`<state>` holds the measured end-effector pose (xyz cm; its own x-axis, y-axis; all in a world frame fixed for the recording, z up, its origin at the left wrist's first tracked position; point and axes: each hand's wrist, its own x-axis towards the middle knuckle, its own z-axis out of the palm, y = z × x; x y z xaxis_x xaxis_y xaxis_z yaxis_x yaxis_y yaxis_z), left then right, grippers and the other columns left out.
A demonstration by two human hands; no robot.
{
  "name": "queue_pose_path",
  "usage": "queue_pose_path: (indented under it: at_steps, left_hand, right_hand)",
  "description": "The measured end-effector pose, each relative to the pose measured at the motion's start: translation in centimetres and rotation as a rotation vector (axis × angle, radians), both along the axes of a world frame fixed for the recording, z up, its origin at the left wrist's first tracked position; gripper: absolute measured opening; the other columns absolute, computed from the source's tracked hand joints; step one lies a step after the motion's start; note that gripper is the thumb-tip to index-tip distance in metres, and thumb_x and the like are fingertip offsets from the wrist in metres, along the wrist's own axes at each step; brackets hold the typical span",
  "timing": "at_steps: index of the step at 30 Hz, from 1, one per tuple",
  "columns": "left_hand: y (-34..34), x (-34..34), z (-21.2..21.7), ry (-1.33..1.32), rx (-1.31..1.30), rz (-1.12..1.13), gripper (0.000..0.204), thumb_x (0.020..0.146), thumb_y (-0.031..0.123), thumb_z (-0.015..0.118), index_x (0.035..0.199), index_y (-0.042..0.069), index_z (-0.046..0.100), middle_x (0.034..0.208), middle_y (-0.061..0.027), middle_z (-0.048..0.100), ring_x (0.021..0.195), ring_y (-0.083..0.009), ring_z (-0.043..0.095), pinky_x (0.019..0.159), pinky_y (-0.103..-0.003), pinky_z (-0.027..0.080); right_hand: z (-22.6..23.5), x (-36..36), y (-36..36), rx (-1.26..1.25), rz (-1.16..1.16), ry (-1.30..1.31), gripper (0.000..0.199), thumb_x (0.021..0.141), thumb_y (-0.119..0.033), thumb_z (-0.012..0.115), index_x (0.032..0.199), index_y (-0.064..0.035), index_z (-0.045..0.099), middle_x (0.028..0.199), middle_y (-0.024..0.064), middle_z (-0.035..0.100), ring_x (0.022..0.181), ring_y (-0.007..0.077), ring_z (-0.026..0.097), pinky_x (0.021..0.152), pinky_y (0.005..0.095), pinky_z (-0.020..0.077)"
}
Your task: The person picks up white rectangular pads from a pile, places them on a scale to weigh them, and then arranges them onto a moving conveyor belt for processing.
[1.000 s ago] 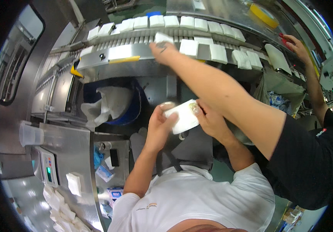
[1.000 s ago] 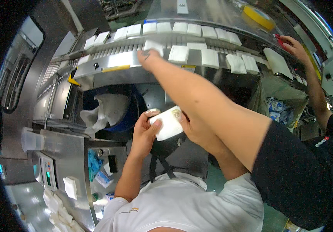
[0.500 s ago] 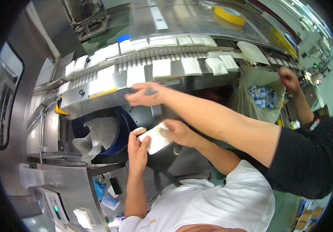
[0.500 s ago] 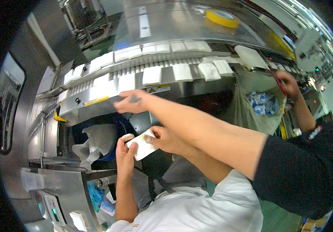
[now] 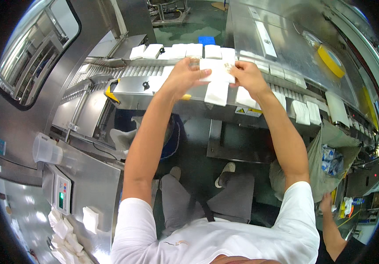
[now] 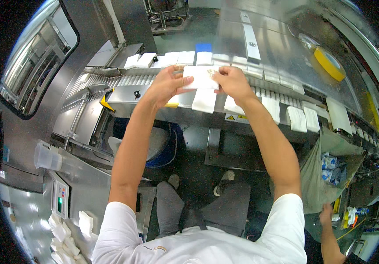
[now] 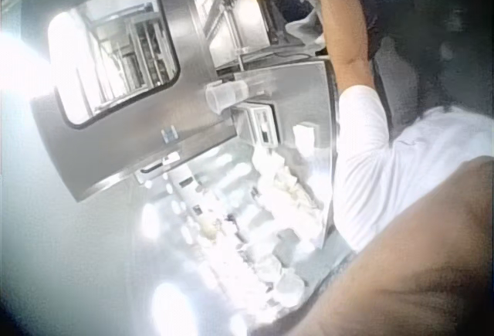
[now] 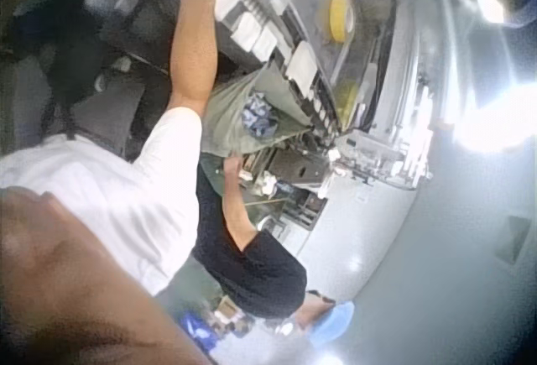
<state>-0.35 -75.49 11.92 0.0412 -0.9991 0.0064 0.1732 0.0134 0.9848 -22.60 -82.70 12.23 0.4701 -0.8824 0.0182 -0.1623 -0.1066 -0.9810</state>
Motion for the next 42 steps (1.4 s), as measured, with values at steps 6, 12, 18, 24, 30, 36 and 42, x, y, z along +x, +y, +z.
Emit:
queue_pose_path:
  at_steps: [6, 12, 18, 24, 30, 36, 42]
  left_hand:
    - [-6.7, 5.9, -1.3, -0.167, 0.057, 0.128, 0.074, 0.089, 0.004, 0.079, 0.144, -0.019, 0.034, 0.134, -0.0342, 0.055, 0.116, -0.0333, 0.067, 0.092, -0.035, 0.065]
    - [-6.8, 13.5, -5.9, -1.047, 0.078, 0.498, 0.084, 0.089, 0.037, 0.08, 0.139, -0.018, 0.042, 0.122, -0.0358, 0.063, 0.117, -0.0422, 0.066, 0.095, -0.046, 0.055]
    - [3.3, 5.9, -5.3, -0.456, -0.405, 0.741, 0.035, 0.104, 0.02, 0.065, 0.126, -0.004, 0.054, 0.115, -0.016, 0.066, 0.109, -0.022, 0.065, 0.094, -0.035, 0.053]
    - [17.3, -5.0, -13.6, -0.308, -0.234, 0.564, 0.026, 0.105, 0.009, 0.061, 0.128, -0.001, 0.053, 0.121, -0.0105, 0.065, 0.113, -0.0169, 0.064, 0.098, -0.032, 0.051]
    - [28.1, -4.6, -25.7, -0.421, 0.179, 0.478, 0.032, 0.101, 0.008, 0.067, 0.13, 0.0, 0.054, 0.117, -0.0123, 0.068, 0.106, -0.0206, 0.067, 0.097, -0.033, 0.053]
    - [34.5, -2.6, -35.9, -0.521, 0.264, 0.481, 0.035, 0.097, 0.007, 0.069, 0.127, -0.002, 0.054, 0.109, -0.0128, 0.068, 0.095, -0.0208, 0.068, 0.088, -0.035, 0.055]
    - [40.1, -3.3, -39.3, -0.577, 0.371, 0.635, 0.032, 0.094, 0.007, 0.068, 0.122, -0.004, 0.058, 0.106, -0.0166, 0.067, 0.092, -0.0274, 0.068, 0.086, -0.038, 0.055]
  right_hand:
    - [-3.1, 7.2, -8.9, 0.07, 0.03, 0.077, 0.032, 0.099, -0.022, 0.07, 0.106, 0.0095, 0.068, 0.094, 0.011, 0.067, 0.081, 0.0174, 0.069, 0.072, 0.0308, 0.0658]
    - [-5.0, 10.8, -10.8, -0.204, -0.011, 0.63, 0.044, 0.096, -0.033, 0.064, 0.095, 0.0111, 0.07, 0.087, 0.0249, 0.074, 0.075, 0.0277, 0.077, 0.067, 0.0361, 0.062]
    - [-2.9, 2.2, -10.7, -0.55, -0.095, 0.76, 0.032, 0.095, -0.022, 0.056, 0.088, 0.0035, 0.073, 0.078, 0.0203, 0.074, 0.072, 0.0276, 0.075, 0.07, 0.0427, 0.059]
    - [-7.9, 9.5, -12.9, -0.589, 0.04, 0.789, 0.042, 0.084, -0.032, 0.063, 0.097, 0.005, 0.076, 0.102, 0.0309, 0.073, 0.096, 0.0396, 0.074, 0.087, 0.0488, 0.0576]
    - [-10.6, 14.0, -12.8, -0.261, 0.1, 0.944, 0.052, 0.089, -0.041, 0.066, 0.12, -0.0008, 0.074, 0.125, 0.0286, 0.069, 0.121, 0.0366, 0.067, 0.104, 0.0453, 0.0513]
    - [-14.2, 12.0, -18.6, -0.102, -0.033, 1.189, 0.05, 0.083, -0.042, 0.074, 0.116, -0.0047, 0.077, 0.114, 0.0192, 0.074, 0.102, 0.033, 0.071, 0.092, 0.0491, 0.0548]
    - [-11.2, 9.4, -14.9, 0.153, 0.243, 0.147, 0.044, 0.085, -0.029, 0.083, 0.118, -0.0022, 0.073, 0.112, 0.0134, 0.073, 0.097, 0.0248, 0.072, 0.08, 0.0407, 0.063]
